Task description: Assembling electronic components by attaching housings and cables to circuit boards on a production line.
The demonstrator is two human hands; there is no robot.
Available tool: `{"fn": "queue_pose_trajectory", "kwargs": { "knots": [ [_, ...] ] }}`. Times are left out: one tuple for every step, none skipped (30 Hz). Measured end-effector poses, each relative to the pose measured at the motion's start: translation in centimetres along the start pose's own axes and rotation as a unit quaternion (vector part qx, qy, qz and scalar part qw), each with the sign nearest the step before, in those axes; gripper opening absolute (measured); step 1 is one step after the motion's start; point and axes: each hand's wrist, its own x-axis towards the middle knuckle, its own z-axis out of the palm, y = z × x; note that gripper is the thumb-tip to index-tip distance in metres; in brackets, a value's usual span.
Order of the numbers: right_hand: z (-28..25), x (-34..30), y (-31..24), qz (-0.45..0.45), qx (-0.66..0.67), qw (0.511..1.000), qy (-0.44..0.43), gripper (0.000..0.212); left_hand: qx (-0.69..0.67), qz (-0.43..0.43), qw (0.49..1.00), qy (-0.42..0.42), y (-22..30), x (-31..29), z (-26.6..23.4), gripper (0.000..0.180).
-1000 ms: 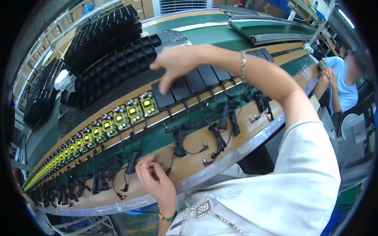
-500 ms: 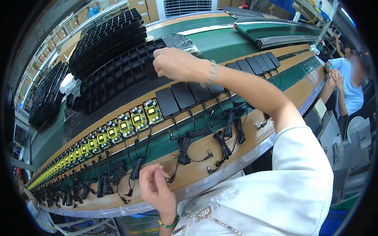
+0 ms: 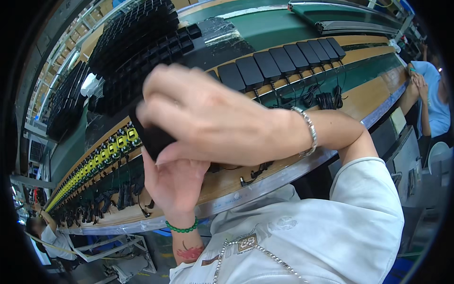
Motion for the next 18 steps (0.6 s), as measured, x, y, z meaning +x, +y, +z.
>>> {"fn": "queue_pose_trajectory", "kwargs": {
  "knots": [
    [-0.7,0.0,0.3,0.051,0.105,0.993,-0.025,0.018,0.009,-0.026,0.997,-0.066,0.3,0.2,-0.7,0.059],
    [-1.2,-0.2,0.7,0.103,0.209,0.971,-0.051,0.021,0.016,-0.053,0.990,-0.131,0.6,0.6,-1.9,0.058],
    [-1.6,-0.3,1.2,0.154,0.310,0.935,-0.077,0.024,0.023,-0.080,0.977,-0.194,0.9,0.8,-3.1,0.058],
    [-1.6,-0.5,1.4,0.202,0.408,0.885,-0.101,0.027,0.029,-0.106,0.960,-0.256,0.9,0.7,-3.9,0.058],
    [-1.1,-0.7,1.7,0.204,0.413,0.882,-0.101,0.027,0.029,-0.107,0.962,-0.250,1.1,0.7,-4.3,0.058],
    [-0.3,-1.1,2.1,0.168,0.420,0.883,-0.123,0.032,0.061,-0.094,0.972,-0.206,1.2,0.2,-4.8,0.058],
    [0.3,-1.6,2.5,0.133,0.426,0.883,-0.143,0.038,0.093,-0.083,0.979,-0.162,1.2,-0.4,-5.2,0.057],
    [0.9,-2.0,2.7,0.097,0.431,0.882,-0.163,0.043,0.125,-0.071,0.983,-0.118,1.3,-0.9,-5.5,0.057],
    [1.3,-2.2,2.8,0.060,0.436,0.879,-0.182,0.048,0.156,-0.059,0.983,-0.073,1.3,-1.1,-5.7,0.056],
    [1.7,-2.3,2.8,0.062,0.441,0.877,-0.182,0.048,0.156,-0.060,0.984,-0.067,1.3,-1.0,-5.3,0.056],
    [2.1,-2.4,2.5,0.070,0.418,0.886,-0.186,0.052,0.136,-0.056,0.989,-0.005,1.2,-1.0,-4.2,0.054],
    [2.3,-2.6,2.2,0.080,0.393,0.896,-0.189,0.056,0.116,-0.055,0.990,0.056,1.1,-0.8,-2.8,0.051],
    [2.7,-2.4,1.8,0.086,0.369,0.905,-0.195,0.060,0.095,-0.047,0.987,0.118,1.1,-0.8,-1.7,0.048],
    [3.1,-2.3,1.6,0.091,0.345,0.913,-0.200,0.065,0.073,-0.039,0.980,0.179,1.2,-0.8,-1.3,0.046],
    [3.8,-2.3,1.8,0.075,0.339,0.925,-0.152,0.066,0.075,-0.038,0.979,0.184,1.2,-0.7,-1.4,0.046],
    [4.6,-2.2,2.0,0.060,0.333,0.935,-0.102,0.068,0.266,0.047,0.940,0.208,1.1,-0.5,-1.8,0.043],
    [4.8,-1.7,2.5,0.062,0.338,0.933,-0.102,0.068,0.443,0.127,0.859,0.222,0.9,-0.2,-2.6,0.041],
    [4.9,-0.9,3.5,0.094,0.254,0.961,-0.055,0.062,0.602,0.198,0.740,0.225,0.7,0.1,-3.3,0.038]
  ]
}}
